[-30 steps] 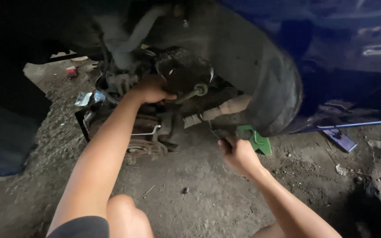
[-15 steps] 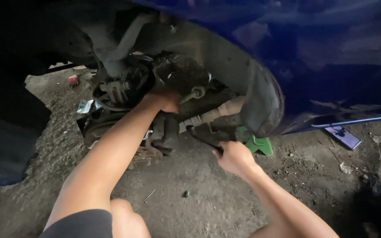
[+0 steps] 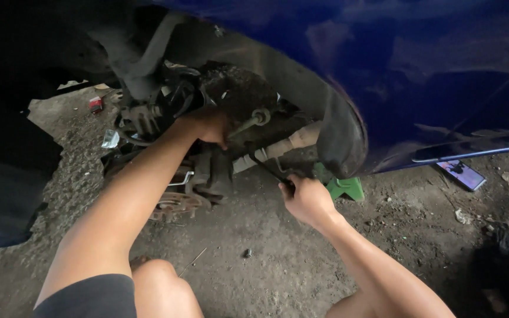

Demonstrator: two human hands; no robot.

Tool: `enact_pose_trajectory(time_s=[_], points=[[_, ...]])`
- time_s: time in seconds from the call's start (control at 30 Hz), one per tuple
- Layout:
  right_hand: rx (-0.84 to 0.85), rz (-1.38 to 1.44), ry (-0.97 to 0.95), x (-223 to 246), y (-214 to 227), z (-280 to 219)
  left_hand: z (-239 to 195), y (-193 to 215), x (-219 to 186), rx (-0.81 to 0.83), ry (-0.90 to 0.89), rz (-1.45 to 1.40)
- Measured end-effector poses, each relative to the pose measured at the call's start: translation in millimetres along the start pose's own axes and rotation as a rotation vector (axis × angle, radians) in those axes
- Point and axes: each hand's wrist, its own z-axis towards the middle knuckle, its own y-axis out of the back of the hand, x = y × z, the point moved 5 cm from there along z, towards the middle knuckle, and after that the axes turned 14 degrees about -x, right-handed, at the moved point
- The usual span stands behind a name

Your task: Loosening and removing bolts from the wheel assembly and engine components using various wrenches.

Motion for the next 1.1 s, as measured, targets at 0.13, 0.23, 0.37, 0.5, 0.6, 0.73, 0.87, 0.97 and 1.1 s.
enact_pose_trajectory(time_s=[0.13, 0.23, 0.37, 0.5, 0.6, 0.73, 0.87, 0.97, 1.1], points=[[0.011, -0.086, -0.004, 3.7, 5.6, 0.0, 3.6, 5.6, 3.3, -0.016, 0.023, 0.022], [0.161, -0.049, -0.087, 5.5, 5.0, -0.9, -1.8, 8.8, 7.7, 0.08, 0.093, -0.07], [0.183, -0.059, -0.107, 4.4, -1.1, 0.0, -4.7, -2.9, 5.7, 0.057, 0.075, -0.049], [0.24, -0.097, -0.139, -2.8, -23.0, 4.5, -27.3, 11.0, -27.6, 0.135, 0.001, 0.012], [0.263, -0.106, -0.177, -0.7, -22.6, 6.0, 34.9, -63.4, 17.7, 0.226, 0.059, 0.034], [0.275, -0.082, -0.149, -6.5, -23.9, 9.1, -59.2, 40.9, -31.7, 0.328, 0.183, 0.043], [0.236, -0.025, -0.124, 2.7, -16.0, 9.5, 21.7, -32.6, 43.7, 0.184, 0.378, -0.052], [0.189, 0.024, -0.098, 17.8, -14.9, 8.9, 30.6, -34.1, 47.4, 0.129, 0.39, 0.057], [0.12, 0.018, -0.074, 26.9, -16.5, 13.8, 50.1, -40.8, 51.1, 0.07, 0.415, 0.12]])
